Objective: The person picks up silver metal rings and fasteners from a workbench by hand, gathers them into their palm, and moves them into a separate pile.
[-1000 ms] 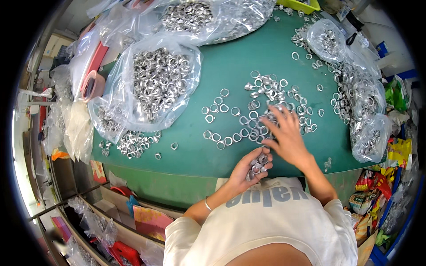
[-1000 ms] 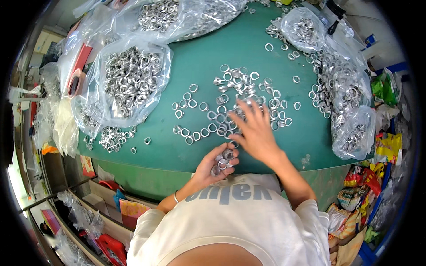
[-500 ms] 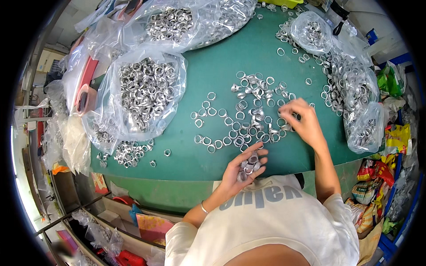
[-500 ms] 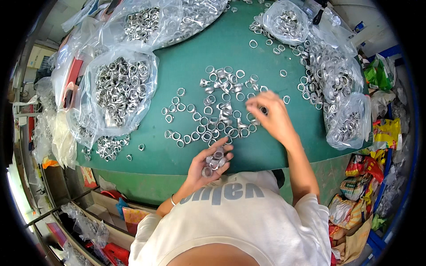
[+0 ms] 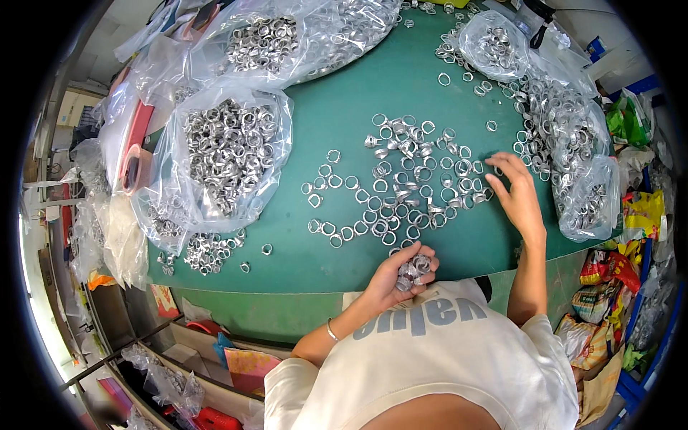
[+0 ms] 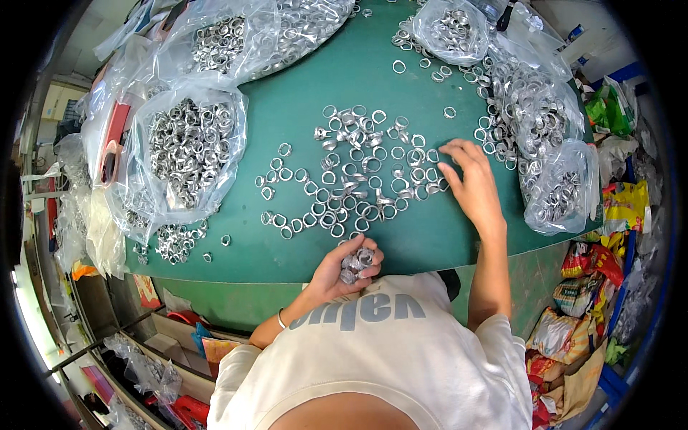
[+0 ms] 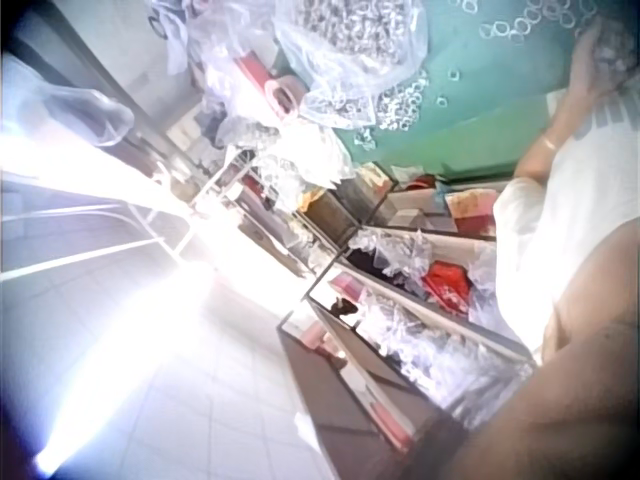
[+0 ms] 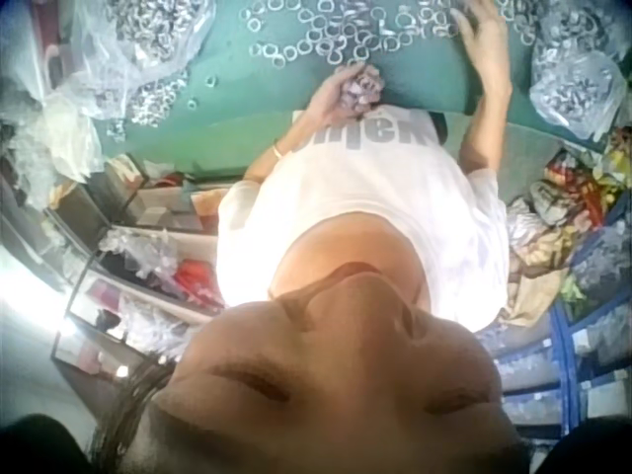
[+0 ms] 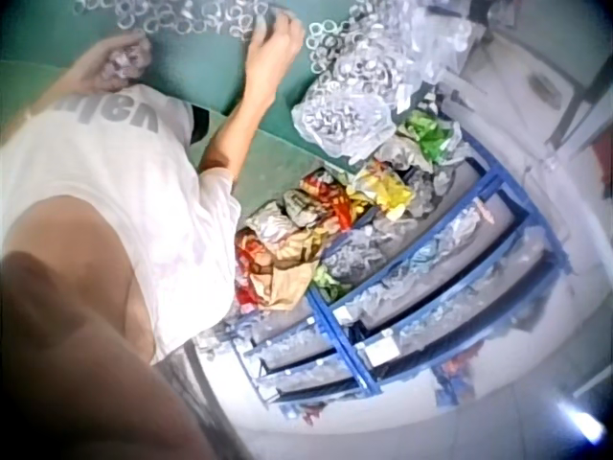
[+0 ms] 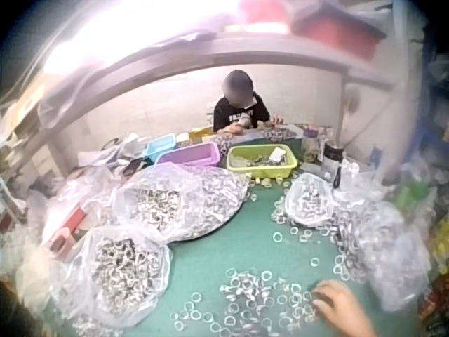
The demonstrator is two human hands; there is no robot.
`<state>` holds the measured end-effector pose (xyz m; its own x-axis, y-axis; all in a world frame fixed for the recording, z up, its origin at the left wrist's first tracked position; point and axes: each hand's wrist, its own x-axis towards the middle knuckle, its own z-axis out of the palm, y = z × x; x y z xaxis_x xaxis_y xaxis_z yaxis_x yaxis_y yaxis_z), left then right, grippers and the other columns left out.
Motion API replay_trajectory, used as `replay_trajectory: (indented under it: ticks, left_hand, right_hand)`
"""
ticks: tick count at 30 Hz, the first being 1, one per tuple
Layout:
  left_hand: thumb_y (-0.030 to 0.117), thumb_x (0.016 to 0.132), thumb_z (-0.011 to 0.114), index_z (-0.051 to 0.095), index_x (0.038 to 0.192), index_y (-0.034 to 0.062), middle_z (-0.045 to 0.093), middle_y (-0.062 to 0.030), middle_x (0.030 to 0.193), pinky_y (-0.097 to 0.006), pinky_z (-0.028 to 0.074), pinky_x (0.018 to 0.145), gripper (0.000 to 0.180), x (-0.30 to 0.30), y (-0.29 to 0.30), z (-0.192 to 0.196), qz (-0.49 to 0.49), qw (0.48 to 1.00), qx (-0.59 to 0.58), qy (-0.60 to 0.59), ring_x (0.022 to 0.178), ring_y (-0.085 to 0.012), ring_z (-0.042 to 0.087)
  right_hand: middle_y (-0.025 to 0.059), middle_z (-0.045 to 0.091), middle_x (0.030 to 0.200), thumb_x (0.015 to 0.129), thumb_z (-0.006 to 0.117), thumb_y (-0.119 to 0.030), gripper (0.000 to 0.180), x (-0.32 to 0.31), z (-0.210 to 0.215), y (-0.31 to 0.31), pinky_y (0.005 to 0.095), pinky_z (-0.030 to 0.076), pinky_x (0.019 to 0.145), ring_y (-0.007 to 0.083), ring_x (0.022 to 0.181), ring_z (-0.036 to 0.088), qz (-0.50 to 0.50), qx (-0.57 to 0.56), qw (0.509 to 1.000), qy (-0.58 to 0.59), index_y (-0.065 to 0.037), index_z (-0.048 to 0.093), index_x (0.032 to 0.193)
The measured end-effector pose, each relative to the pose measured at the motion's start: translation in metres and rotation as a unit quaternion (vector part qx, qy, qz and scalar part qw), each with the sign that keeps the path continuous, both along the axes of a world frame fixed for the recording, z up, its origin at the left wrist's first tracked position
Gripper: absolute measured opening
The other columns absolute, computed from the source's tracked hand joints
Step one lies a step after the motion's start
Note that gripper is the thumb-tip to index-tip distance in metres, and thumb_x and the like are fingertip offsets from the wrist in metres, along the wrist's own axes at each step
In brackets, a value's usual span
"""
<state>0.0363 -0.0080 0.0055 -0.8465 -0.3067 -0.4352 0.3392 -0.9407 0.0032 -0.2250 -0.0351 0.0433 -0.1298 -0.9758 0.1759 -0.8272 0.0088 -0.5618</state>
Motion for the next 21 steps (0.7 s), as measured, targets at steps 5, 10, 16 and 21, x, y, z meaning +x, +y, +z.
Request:
replay_trajectory:
  ticks: [5, 10, 16, 21]
  left_hand:
    - [0.028, 0.093, 0.043, 0.057, 0.097, 0.0070, 0.055, -0.0103, 0.091, -0.025, 0.039, 0.054, 0.025, -0.021, -0.003, 0.025, 0.043, 0.987, 0.050, -0.147, 0.069, -0.0171, 0.048]
    - [0.023, 0.091, 0.048, 0.057, 0.097, 0.0040, 0.057, -0.0113, 0.101, -0.029, 0.048, 0.064, 0.022, -0.001, 0.006, -0.027, 0.034, 0.977, 0.056, 0.204, 0.085, -0.0211, 0.057]
    - [0.018, 0.090, 0.048, 0.057, 0.107, 0.0022, 0.057, -0.0145, 0.114, -0.032, 0.052, 0.072, 0.024, -0.006, 0.004, -0.002, -0.011, 0.993, -0.091, -0.074, 0.097, -0.0260, 0.058]
    - [0.015, 0.089, 0.048, 0.057, 0.105, 0.0014, 0.055, -0.0176, 0.112, -0.039, 0.049, 0.081, 0.023, -0.010, 0.003, 0.016, 0.045, 0.997, -0.036, -0.052, 0.094, -0.0275, 0.057]
  right_hand:
    - [0.0092, 0.055, 0.102, 0.071, 0.065, -0.004, 0.017, 0.023, -0.002, -0.010, 0.0394, 0.033, 0.091, 0.0268, 0.102, 0.049, 0.061, -0.066, 0.989, 0.113, -0.004, 0.062, 0.087]
    - [0.0087, 0.055, 0.102, 0.070, 0.065, -0.005, 0.011, 0.009, -0.003, -0.001, 0.0405, 0.031, 0.090, 0.0272, 0.102, 0.048, 0.010, -0.026, 0.993, 0.111, -0.003, 0.060, 0.079]
    - [0.0097, 0.054, 0.102, 0.070, 0.065, -0.005, 0.024, 0.049, -0.001, -0.021, 0.0364, 0.036, 0.086, 0.0281, 0.099, 0.050, 0.078, -0.079, 0.994, -0.003, -0.004, 0.058, 0.093]
    - [0.0090, 0.054, 0.105, 0.070, 0.065, -0.005, 0.018, 0.071, -0.022, -0.044, 0.0422, 0.032, 0.091, 0.0276, 0.105, 0.047, 0.148, -0.117, 0.979, 0.081, -0.004, 0.058, 0.086]
